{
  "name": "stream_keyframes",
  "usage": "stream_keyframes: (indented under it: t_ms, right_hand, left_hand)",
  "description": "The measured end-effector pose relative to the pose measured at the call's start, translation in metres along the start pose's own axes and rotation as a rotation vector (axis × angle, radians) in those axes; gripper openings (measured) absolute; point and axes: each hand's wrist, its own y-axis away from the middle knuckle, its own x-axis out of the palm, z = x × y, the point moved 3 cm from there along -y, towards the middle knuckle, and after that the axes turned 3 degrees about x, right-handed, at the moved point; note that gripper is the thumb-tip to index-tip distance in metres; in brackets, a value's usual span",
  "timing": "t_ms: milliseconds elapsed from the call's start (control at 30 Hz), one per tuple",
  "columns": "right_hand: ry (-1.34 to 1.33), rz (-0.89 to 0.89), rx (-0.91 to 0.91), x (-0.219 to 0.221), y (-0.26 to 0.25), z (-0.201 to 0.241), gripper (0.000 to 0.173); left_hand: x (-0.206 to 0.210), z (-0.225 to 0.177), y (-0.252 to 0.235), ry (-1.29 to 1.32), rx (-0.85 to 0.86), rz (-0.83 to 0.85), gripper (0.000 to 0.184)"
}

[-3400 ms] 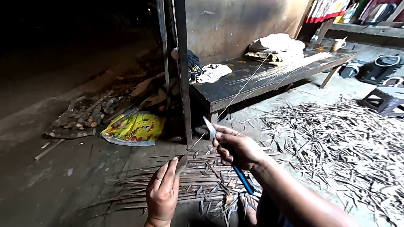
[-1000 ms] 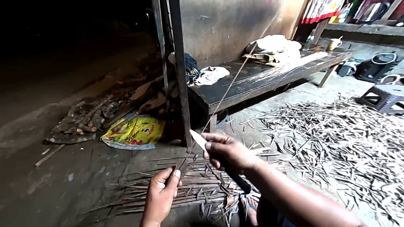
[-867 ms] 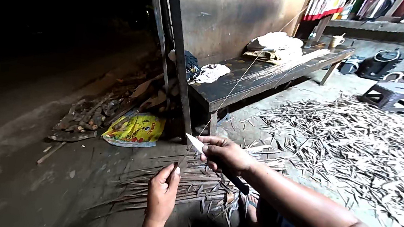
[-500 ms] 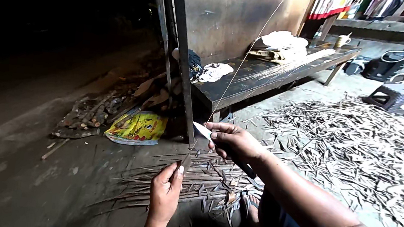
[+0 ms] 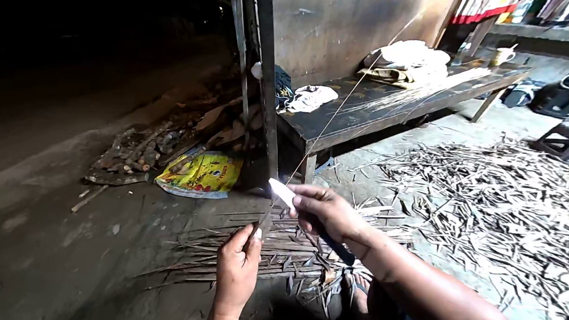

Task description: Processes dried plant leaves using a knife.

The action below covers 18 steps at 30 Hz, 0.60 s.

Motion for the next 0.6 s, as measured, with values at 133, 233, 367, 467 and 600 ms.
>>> stream_keyframes:
  t_ms: [133,233,367,467,600]
  right_hand:
    - [-0.084,-0.158,-0.085,-0.030,-0.014,0.020,0.039]
    - [-0.046,-0.031,-0.010,-0.016,-0.008,0.012,0.041]
    - [-0.102,-0.042,-0.020,-0.016,-0.008,0.010,0.042]
    - [-0.228,-0.148,-0.099,-0.038,-0.016,0.025,0.044]
    - [-0.158,-0.034,-0.040,-0.025,-0.010,0.021,0.043]
  left_hand:
    - [-0.004,0.000,0.001,-0.016,-0.024,0.007,0.020]
    - [-0.005,0.000,0.000,-0.010,-0.034,0.008,0.019]
    - [-0.007,0.001,-0.001,-0.019,-0.047,0.021,0.019]
    - [-0.009,0.002,0.000,-0.010,-0.054,0.034,0.018]
    - [-0.009,0.004,-0.002,0.050,-0.088,0.077,0.018]
